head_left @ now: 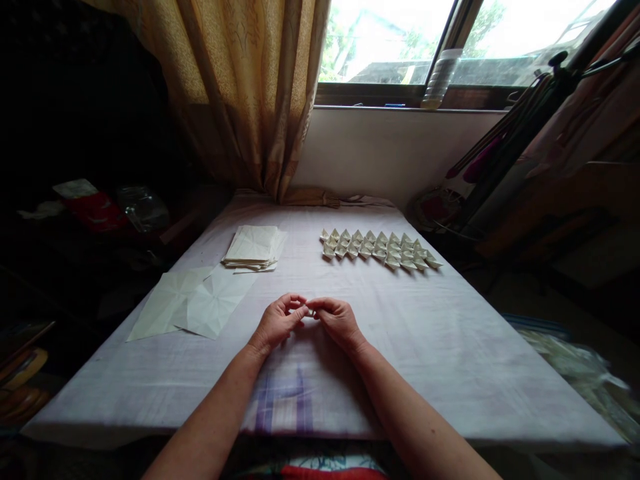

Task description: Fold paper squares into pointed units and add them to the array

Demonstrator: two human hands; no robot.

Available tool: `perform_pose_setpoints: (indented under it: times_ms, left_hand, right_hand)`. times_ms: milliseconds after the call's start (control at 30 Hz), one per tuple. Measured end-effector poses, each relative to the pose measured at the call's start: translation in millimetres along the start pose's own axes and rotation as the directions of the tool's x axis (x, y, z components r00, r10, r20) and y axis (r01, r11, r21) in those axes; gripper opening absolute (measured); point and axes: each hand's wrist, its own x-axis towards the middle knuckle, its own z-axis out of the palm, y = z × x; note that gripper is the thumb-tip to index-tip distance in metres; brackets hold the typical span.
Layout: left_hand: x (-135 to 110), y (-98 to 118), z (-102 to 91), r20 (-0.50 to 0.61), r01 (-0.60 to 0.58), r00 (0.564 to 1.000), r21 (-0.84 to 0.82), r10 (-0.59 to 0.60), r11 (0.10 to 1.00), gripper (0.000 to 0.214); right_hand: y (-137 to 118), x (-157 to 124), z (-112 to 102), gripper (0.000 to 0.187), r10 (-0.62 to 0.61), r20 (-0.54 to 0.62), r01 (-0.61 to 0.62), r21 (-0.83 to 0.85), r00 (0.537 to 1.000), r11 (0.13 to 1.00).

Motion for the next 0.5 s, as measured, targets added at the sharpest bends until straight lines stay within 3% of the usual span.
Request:
perform_pose_setpoints:
  times_ms: [200,500]
  left_hand:
    - [3.0,-5.1,-1.2,-0.044,0.031,0.999,-0.019,-0.031,0.999,0.054]
    - [2.2,-2.4,-2.0,0.007,0.054,0.999,-0.003,-0.054,0.999,0.040]
  right_hand:
    - [-1.0,-1.9,-0.1,0.020,-0.049,-0.007,0.049,-0.026,0.999,0.998]
    - [-3.6,-5.2,2.2,0.017,-0.105,0.004,0.105,-0.064,0.994,0.992]
